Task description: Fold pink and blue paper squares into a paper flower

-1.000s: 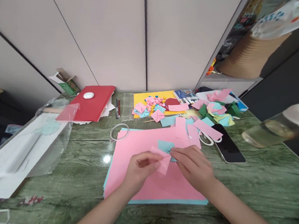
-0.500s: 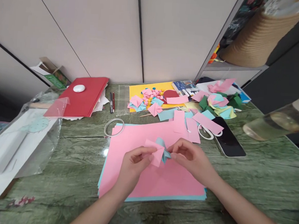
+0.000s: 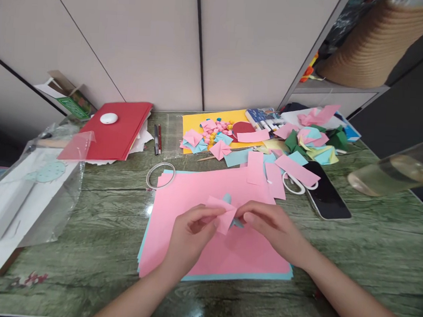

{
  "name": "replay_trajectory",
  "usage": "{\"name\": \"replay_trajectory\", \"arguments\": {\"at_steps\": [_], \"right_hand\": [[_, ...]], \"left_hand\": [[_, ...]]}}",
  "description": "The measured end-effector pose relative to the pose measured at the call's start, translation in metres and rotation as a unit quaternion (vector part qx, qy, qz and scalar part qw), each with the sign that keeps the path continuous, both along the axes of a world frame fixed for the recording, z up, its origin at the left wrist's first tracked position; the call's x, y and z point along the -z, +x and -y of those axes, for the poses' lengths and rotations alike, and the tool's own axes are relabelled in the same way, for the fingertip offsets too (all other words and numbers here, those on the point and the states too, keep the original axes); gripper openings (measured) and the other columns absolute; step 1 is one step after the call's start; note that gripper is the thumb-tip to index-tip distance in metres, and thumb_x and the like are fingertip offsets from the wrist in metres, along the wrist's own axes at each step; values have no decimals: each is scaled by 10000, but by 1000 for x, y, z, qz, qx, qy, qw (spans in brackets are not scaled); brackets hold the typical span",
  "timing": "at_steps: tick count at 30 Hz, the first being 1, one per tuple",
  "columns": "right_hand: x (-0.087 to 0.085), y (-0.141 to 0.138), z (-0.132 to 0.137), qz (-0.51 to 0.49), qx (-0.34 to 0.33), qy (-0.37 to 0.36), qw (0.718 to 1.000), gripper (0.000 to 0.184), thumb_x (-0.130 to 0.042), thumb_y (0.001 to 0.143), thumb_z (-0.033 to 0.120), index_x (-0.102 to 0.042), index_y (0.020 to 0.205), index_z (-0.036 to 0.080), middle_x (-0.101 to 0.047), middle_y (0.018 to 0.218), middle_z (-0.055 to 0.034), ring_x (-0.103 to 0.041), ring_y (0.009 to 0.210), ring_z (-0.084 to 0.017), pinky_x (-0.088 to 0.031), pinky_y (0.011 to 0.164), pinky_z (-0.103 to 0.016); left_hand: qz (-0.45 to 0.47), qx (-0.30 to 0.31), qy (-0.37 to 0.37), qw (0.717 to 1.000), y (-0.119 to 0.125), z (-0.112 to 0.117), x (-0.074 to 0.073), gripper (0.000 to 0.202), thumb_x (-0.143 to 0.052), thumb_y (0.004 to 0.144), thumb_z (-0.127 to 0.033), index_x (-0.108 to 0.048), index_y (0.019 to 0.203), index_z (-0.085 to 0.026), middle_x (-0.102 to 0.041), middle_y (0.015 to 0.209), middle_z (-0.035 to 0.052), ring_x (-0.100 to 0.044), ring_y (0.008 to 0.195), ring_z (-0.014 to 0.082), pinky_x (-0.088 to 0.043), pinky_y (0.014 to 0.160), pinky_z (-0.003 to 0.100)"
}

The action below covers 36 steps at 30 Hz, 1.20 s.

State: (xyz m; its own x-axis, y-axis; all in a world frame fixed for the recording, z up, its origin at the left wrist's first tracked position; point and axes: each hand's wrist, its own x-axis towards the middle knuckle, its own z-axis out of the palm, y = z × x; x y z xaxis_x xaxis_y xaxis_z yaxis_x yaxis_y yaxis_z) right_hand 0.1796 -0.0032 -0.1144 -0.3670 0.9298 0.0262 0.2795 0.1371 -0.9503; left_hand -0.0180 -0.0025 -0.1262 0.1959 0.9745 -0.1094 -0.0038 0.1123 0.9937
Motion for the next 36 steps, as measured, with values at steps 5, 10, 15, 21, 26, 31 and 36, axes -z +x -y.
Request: {"name": "replay_trajectory", "arguments": {"at_steps": [5, 10, 15, 21, 26, 31, 36], "right_hand": [[6, 0, -3, 42, -8, 2, 999, 146, -593, 800, 170, -616, 928, 235, -647, 871, 5, -598, 798, -120, -481, 734, -238], [14, 3, -6, 27, -49, 41, 998, 170, -608, 803, 207, -617, 971, 233, -609, 878, -18, -574, 792, -119, -479, 734, -258], [12, 2, -5, 31, -49, 89, 994, 232, -635, 781, 293, -609, 1003, 232, -574, 918, -43, -567, 809, -130, -497, 730, -274], [10, -5, 3, 99, 42, 228, 968, 201, -592, 800, 178, -610, 992, 232, -640, 869, -32, -612, 784, -138, -514, 694, -258], [16, -8, 8, 100, 108, 323, 935, 232, -533, 798, 61, -623, 934, 226, -659, 826, -25, -634, 761, -125, -523, 656, -225], [24, -8, 10, 129, 118, 359, 917, 237, -560, 772, 50, -617, 932, 216, -652, 804, -30, -624, 734, -124, -523, 668, -238], [26, -10, 9, 179, 121, 418, 883, 241, -562, 770, 64, -606, 946, 222, -660, 767, -20, -624, 693, -123, -518, 651, -237]], "left_hand": [[45, -6, -53, 998, 1, -1, 3, 137, -659, 720, -189, -726, 836, -215, -682, 829, 33, -582, 783, 146, -428, 672, 227], [166, -28, -185, 968, 1, -6, 6, 158, -724, 641, -173, -735, 797, -196, -700, 826, 31, -567, 740, 118, -415, 665, 215], [204, -32, -228, 951, 2, -6, 3, 173, -737, 626, -183, -733, 799, -180, -681, 737, 22, -542, 637, 93, -407, 605, 213], [183, -57, -204, 960, 2, -7, 4, 183, -749, 613, -185, -732, 795, -181, -682, 764, 21, -538, 657, 92, -393, 604, 206], [167, -59, -200, 964, 4, -6, 5, 198, -755, 605, -196, -731, 800, -174, -684, 755, 29, -519, 602, 88, -387, 564, 210], [73, -42, -108, 991, 4, -1, 10, 191, -693, 695, -232, -722, 881, -201, -686, 938, 54, -581, 843, 160, -446, 709, 235], [17, -23, -69, 997, 5, 0, 8, 245, -652, 732, -259, -700, 965, -199, -663, 866, 55, -585, 785, 167, -466, 673, 246]]}}
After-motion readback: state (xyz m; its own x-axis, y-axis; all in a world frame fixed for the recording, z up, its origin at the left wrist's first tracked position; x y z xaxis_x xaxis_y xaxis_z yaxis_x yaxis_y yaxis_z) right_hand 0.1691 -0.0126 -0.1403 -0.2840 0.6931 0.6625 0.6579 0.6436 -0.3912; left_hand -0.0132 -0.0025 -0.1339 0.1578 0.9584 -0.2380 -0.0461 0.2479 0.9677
